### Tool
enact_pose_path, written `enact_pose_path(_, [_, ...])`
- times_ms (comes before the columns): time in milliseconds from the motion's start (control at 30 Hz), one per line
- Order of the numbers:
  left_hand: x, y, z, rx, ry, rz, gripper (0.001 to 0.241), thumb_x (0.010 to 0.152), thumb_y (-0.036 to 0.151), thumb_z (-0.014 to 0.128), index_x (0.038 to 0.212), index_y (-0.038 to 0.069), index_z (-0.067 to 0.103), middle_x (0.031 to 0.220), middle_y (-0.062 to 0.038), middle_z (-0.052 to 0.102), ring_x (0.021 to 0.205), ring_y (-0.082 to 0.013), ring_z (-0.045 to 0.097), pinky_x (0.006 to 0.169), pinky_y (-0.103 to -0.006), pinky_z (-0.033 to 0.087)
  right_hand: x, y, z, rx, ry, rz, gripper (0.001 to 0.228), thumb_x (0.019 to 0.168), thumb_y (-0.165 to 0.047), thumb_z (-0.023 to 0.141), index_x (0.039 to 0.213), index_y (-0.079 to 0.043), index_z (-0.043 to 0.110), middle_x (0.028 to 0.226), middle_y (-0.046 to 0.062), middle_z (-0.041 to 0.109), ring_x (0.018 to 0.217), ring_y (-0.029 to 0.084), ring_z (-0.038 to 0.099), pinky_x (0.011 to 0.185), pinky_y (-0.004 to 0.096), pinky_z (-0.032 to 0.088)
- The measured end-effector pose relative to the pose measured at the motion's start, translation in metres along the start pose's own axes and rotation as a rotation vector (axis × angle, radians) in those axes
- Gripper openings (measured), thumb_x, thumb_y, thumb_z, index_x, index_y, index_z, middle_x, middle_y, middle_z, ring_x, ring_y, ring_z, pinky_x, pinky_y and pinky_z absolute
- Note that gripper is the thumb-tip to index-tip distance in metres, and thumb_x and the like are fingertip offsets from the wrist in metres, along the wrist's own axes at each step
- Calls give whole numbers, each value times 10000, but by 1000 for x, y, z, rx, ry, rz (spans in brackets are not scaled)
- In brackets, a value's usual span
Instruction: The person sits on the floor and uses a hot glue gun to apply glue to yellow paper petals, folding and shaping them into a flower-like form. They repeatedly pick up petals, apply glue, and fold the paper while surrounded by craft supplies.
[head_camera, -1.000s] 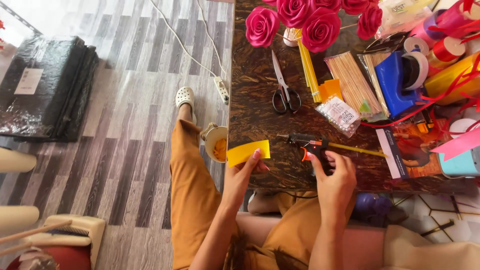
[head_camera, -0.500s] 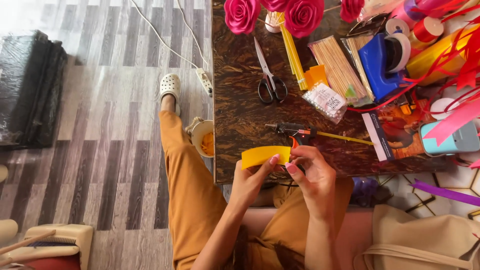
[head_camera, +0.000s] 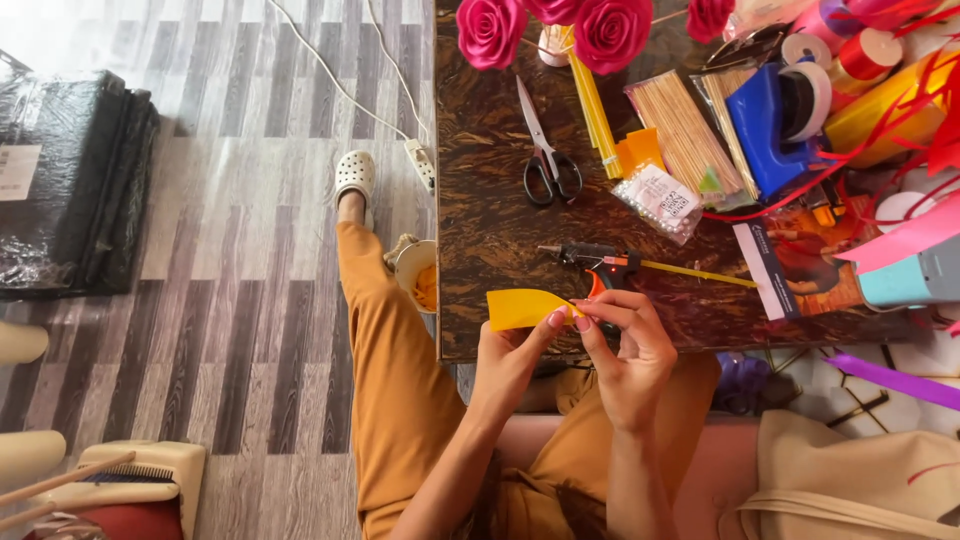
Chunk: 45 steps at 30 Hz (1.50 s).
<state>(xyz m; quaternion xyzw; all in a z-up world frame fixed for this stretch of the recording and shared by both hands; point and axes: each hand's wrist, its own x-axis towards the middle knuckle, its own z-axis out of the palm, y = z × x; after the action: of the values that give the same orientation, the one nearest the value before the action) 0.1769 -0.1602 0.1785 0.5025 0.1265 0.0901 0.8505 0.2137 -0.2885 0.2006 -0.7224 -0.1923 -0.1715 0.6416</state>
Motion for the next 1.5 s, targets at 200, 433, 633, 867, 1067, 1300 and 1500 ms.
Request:
enact_pose_path(200, [-8,20,9,57,-26,-31,307,1007,275,764,1120,-7,804,954,-133,790,920,-174,715,998,-430,576,13,-24,-5,-196,-26,-186,127,916,1,817,1035,-41,834,1000,124,728,863,215,714,812,353,612])
enact_pose_path(433, [-13,30,9,92,-13,12,319,1042,321,702,1018,21,808,914,-92,770,923,-166,691,1021,-438,547,19,-28,-3,-310,-38,-372,207,875,41,815,1040,-77,857,1019,101,725,849,231,676,780,343,615])
enact_pose_path(633, [-14,16,-5,148,18,77,360,1069,358,661,949,47,797,903,-96,752,931,-160,668,1020,-417,518,19,-28,0,-353,-62,-458,208,892,28,801,1051,-92,858,1066,113,732,855,247,660,785,372,597])
enact_pose_path(867, [-14,23,-1,138,3,116,261,1015,288,747,1053,42,828,940,-80,772,926,-129,654,1008,-380,527,19,-26,-2,-462,-94,-558,263,897,41,783,1096,-112,863,1087,118,738,901,294,677,801,388,604])
enact_pose_path(1067, [-10,22,2,135,6,140,238,963,258,818,1058,42,848,912,-98,788,877,-135,672,994,-369,541,15,-20,-4,-482,-89,-594,255,897,48,771,1073,-111,864,1084,129,742,906,319,696,785,407,611])
enact_pose_path(1300, [-5,1,-11,144,7,148,230,957,224,824,1052,17,854,909,-107,802,904,-140,674,1021,-382,532,11,-24,-9,-235,-135,-342,222,906,-15,765,1102,-85,845,1124,129,722,975,283,695,829,365,631])
enact_pose_path(1500, [-8,24,-5,182,-56,207,187,998,196,771,1037,32,851,895,-113,806,911,-141,690,990,-392,560,15,-7,-21,123,-167,157,405,1007,-335,688,1173,27,763,1253,193,657,1099,228,664,958,372,572])
